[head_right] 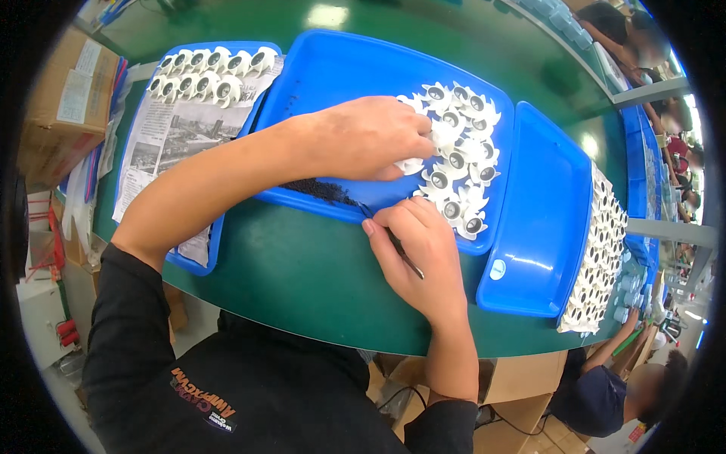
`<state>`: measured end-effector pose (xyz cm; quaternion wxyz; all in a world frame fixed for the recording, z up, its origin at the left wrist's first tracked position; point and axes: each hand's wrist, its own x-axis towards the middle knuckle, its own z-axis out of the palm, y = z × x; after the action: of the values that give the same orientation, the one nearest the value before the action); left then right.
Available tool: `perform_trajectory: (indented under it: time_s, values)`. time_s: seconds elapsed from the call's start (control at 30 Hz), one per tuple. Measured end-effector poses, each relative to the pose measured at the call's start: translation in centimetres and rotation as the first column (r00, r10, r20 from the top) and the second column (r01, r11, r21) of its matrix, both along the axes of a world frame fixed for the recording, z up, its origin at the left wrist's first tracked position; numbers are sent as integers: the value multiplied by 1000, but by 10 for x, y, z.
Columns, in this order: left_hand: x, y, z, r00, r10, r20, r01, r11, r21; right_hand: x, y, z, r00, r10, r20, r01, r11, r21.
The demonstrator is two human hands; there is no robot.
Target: Assemble small components by placing small black parts into white plastic housings using tweezers.
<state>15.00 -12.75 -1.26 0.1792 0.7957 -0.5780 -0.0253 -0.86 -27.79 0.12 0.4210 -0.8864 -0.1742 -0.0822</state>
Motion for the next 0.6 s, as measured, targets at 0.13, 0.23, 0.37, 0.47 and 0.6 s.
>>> perform_trajectory:
  time_s: [0.13, 0.23, 0.37, 0.47, 0.6]
  values:
    - [2, 33, 7, 999, 32, 19, -28, 979, -203, 3, 1, 1, 997, 5, -74, -4, 1000, 8]
    - [-8, 73, 37, 991, 135, -21, -136, 966, -222, 3, 0, 1, 996, -5, -89, 6, 1000, 7]
    - [-45, 126, 63, 977, 167, -132, -181, 978, -105, 2, -5, 6, 995, -14, -98, 10, 999, -42]
    - [-87, 147, 55, 948, 110, -299, -116, 993, -2, 4, -3, 3, 996, 10, -93, -15, 999, -52]
    - [-129, 149, 28, 901, 99, -422, -47, 990, 133, 6, 3, 0, 998, 57, -37, -59, 997, -52]
